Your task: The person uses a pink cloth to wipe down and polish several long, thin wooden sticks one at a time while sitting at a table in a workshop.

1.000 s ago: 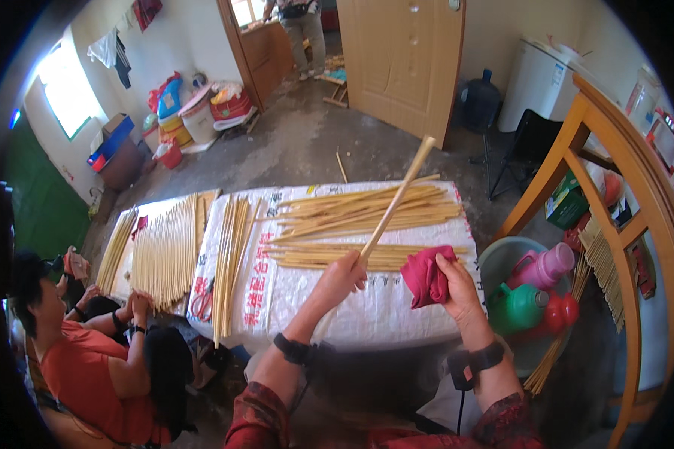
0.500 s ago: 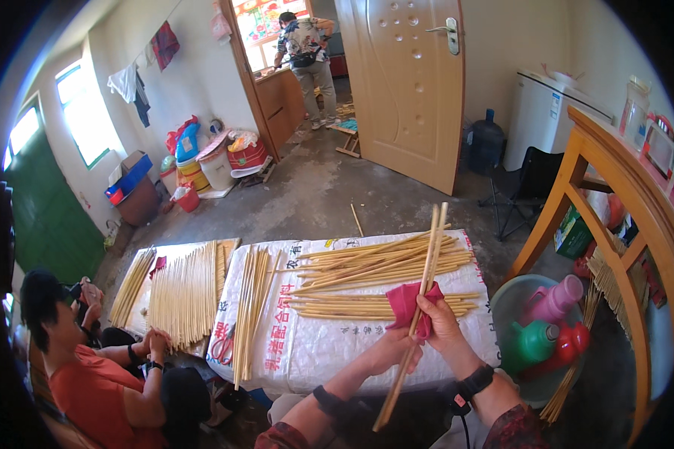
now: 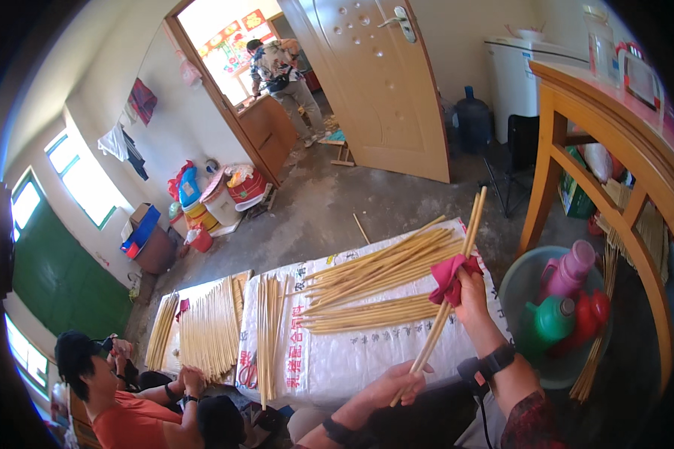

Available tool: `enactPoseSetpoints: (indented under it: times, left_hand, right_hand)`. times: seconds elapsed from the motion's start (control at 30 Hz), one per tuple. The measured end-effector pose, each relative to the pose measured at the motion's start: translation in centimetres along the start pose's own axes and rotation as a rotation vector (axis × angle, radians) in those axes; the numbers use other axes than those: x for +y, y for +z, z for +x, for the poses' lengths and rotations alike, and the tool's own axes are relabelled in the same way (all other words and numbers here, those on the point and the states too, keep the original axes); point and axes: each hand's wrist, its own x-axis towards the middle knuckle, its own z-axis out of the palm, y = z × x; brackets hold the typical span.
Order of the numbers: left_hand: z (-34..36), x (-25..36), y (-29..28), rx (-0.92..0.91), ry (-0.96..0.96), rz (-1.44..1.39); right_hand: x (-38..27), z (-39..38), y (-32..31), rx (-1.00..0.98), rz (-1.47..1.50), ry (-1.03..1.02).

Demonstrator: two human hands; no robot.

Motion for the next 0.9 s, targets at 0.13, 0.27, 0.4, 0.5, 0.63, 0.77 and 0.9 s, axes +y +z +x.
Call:
enactPoseSetpoints:
  times: [0.13,0.27,0.4,0.5,0.63,0.77,0.9]
  left_hand:
    - [-2.1,0.1,1.3,0.034,0.051,-0.057]
    - [-2.9,0.0,1.4,0.167,0.007,-0.036]
    - [-3.2,-0.6,2.6,0.289,-0.035,0.051]
    - [-3.1,-0.1,4.3,0.423,-0.018,0.111]
    - [-1.4,0.2,4.0,0.548,0.108,0.141]
    - [0.6,1.6,2.8,0.717,0.324,0.485]
    - [1.5,4.0,3.6,0.695,0.360,0.561]
  right_hand:
    - [-0.4,0.4,0.4,-0.018,0.049,0.012]
    - [1.2,0.0,0.3,-0.028,0.038,0.088]
    - [1.1,-1.8,1.0,-0.062,0.074,0.088]
    - [0.5,-3.7,1.6,-0.164,0.104,0.182]
    - [0.4,-6.9,2.4,-0.333,0.196,0.385]
    - [-0.9,-9.5,3.7,-0.532,0.114,0.464]
    - [-0.1,-9.6,2.2,-0.624,-0.051,0.399]
